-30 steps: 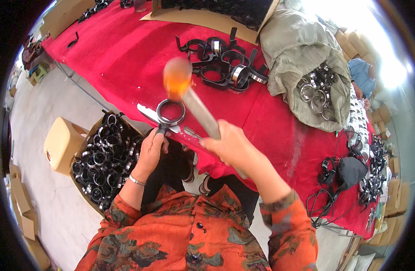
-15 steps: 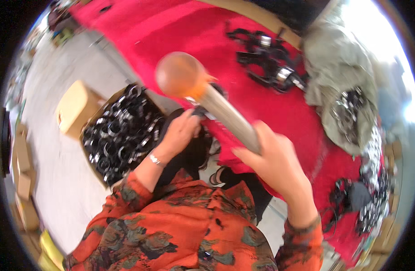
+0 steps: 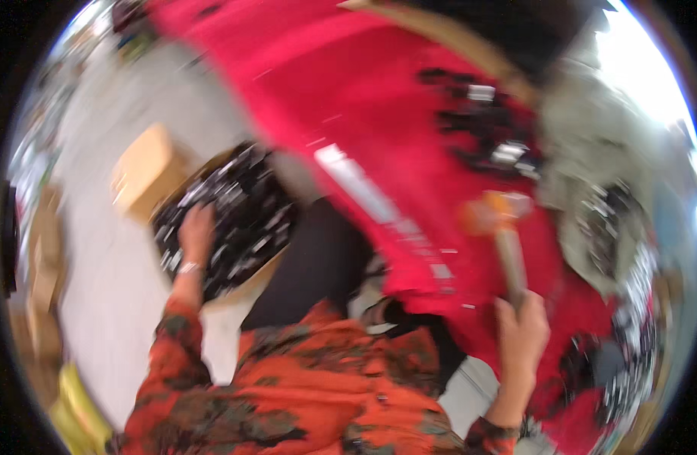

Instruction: The person is using a rubber mallet to hammer metal ring components into black plastic clamp bases at a workstation.

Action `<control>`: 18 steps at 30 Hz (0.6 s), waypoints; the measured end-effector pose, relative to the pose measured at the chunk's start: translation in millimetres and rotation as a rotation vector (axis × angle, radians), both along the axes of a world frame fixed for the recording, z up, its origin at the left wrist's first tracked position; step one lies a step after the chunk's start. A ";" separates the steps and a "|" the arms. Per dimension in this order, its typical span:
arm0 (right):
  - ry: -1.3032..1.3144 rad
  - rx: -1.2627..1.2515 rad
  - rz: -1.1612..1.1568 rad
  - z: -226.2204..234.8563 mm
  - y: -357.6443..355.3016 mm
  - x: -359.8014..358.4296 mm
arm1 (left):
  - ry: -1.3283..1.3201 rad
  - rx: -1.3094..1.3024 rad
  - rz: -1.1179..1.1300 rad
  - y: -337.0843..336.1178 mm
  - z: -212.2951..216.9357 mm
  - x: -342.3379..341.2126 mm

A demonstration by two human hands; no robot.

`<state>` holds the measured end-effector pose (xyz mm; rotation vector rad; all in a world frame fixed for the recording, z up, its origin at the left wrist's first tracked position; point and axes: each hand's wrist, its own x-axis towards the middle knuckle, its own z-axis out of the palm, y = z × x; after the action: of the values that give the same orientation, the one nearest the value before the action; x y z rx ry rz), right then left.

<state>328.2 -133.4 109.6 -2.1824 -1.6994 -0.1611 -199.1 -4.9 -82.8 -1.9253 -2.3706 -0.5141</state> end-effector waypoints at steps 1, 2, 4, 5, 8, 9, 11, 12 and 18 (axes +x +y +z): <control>-0.041 -0.090 -0.058 3.7 5.1 -11.0 | 0.136 -0.007 -0.063 6.2 -20.6 -22.4; -0.043 -0.168 -0.029 -3.4 17.1 -17.0 | -0.063 -0.223 -0.083 4.2 -47.6 -72.5; 0.048 -0.221 -0.050 -0.3 26.5 -31.0 | 0.341 -0.135 -0.299 -19.0 -136.3 -181.6; 0.016 -0.123 -0.032 -7.2 17.8 -21.1 | -0.219 -0.433 0.027 6.4 -130.0 -133.5; 0.055 -0.055 -0.002 -21.9 7.9 -13.8 | 0.053 -0.220 -0.022 15.1 -141.4 -175.7; 0.051 -0.064 -0.015 -20.1 4.2 -14.4 | 0.072 -0.170 0.005 21.4 -126.5 -167.4; 0.041 -0.063 -0.026 -16.7 -2.1 -12.0 | 0.085 0.002 -0.013 45.2 -95.2 -148.2; 0.039 -0.048 -0.042 -13.3 -3.9 -9.5 | 0.079 0.123 -0.046 58.2 -79.6 -135.7; 0.126 -0.039 -0.026 -9.0 0.1 -9.2 | -0.414 0.402 -0.394 86.7 161.1 91.8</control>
<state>319.0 -133.3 100.6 -2.1942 -1.6189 0.0035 -107.3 81.7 78.3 -2.2422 -1.8458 -1.4131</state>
